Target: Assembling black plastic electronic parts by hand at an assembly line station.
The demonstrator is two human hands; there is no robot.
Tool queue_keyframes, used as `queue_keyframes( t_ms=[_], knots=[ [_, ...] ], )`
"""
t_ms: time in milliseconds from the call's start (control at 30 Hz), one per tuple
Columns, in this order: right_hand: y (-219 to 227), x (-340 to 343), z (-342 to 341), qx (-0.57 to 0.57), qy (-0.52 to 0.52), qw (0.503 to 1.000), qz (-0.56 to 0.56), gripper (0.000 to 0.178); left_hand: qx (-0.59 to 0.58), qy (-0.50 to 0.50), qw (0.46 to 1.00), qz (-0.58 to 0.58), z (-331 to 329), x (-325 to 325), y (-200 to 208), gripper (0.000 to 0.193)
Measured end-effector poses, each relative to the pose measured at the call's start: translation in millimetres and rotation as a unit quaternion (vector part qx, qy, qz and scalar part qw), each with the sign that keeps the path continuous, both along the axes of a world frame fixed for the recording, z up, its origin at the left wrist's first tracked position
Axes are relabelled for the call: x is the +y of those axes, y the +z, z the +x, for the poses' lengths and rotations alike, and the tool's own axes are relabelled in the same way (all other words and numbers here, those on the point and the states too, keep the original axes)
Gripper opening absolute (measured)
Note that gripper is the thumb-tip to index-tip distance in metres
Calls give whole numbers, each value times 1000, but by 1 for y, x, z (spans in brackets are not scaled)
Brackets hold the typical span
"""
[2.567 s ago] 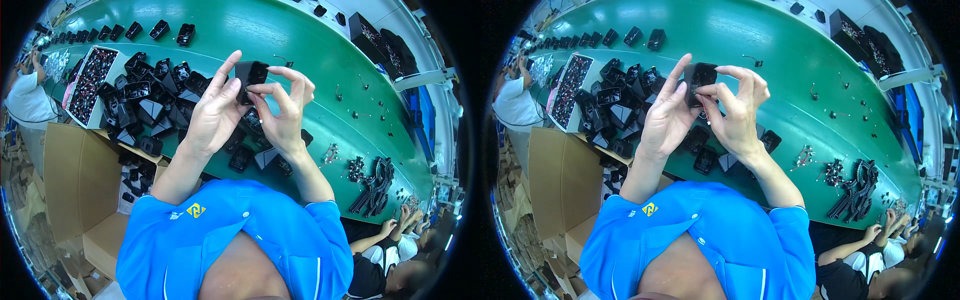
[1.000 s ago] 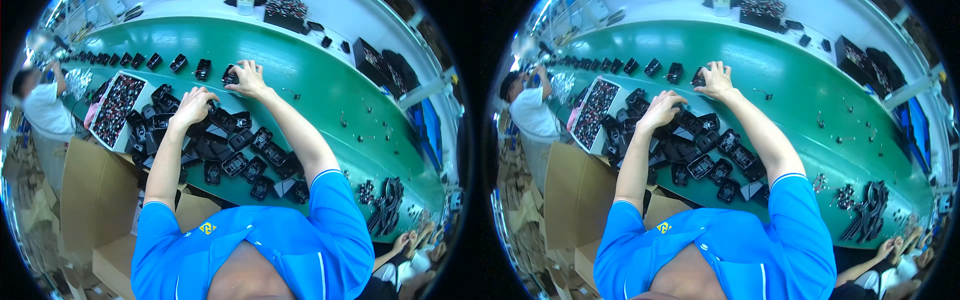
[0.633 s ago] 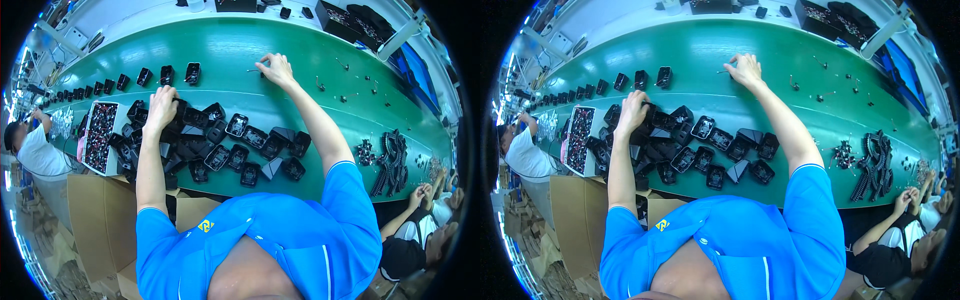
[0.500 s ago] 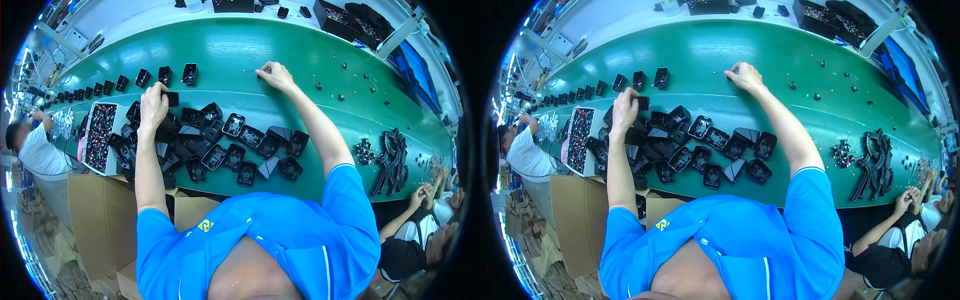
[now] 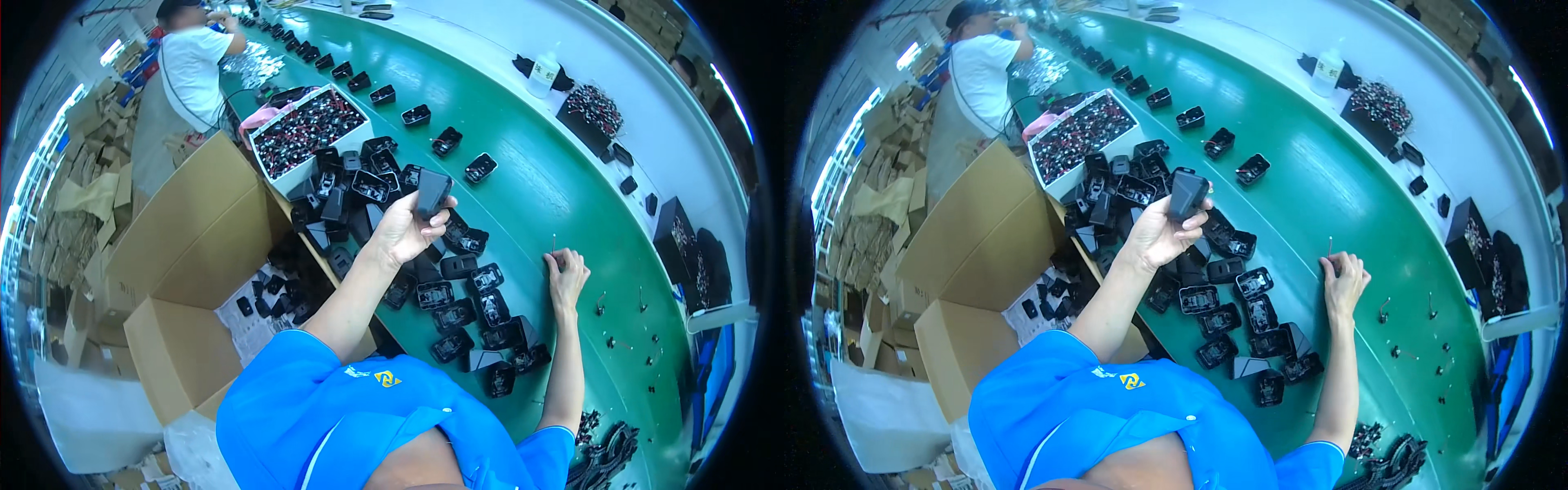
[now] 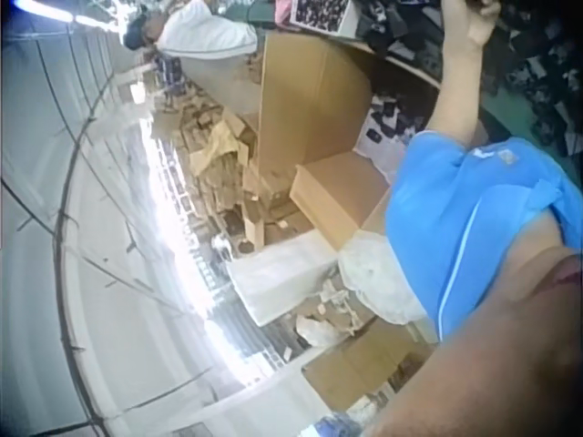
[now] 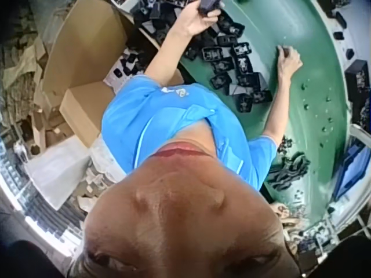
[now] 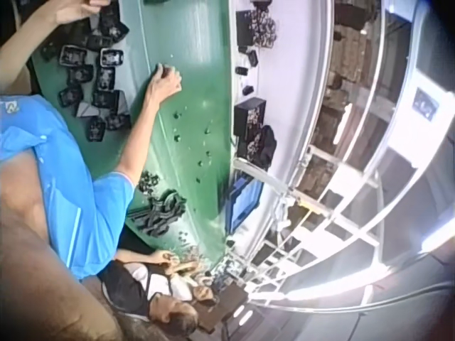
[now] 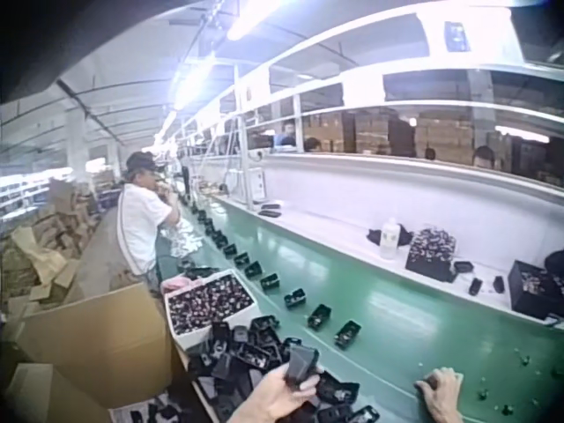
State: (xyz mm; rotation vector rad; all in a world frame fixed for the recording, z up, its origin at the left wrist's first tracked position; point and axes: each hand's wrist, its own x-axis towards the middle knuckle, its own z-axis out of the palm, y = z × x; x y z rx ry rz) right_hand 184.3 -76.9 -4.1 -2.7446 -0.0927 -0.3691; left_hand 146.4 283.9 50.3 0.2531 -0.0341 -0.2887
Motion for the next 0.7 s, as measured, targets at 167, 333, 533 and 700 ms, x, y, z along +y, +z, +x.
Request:
queue_keyframes(
  t_ms=[167, 333, 533, 700],
  knots=[
    [-12, -11, -4, -122, 66, 990, 10, 10, -30, -52, 992, -113, 4, 10, -15, 36],
    [-4, -5, -11, -62, 22, 996, 59, 9, 10, -40, 997, -66, -16, -15, 5, 39],
    [77, 59, -54, -68, 86, 922, 372, 10, 54, -17, 995, 84, -42, -62, 43, 42],
    [111, 106, -97, -126, 210, 947, 206, 18, -36, -87, 995, 31, -48, -85, 25, 47]
  ],
)
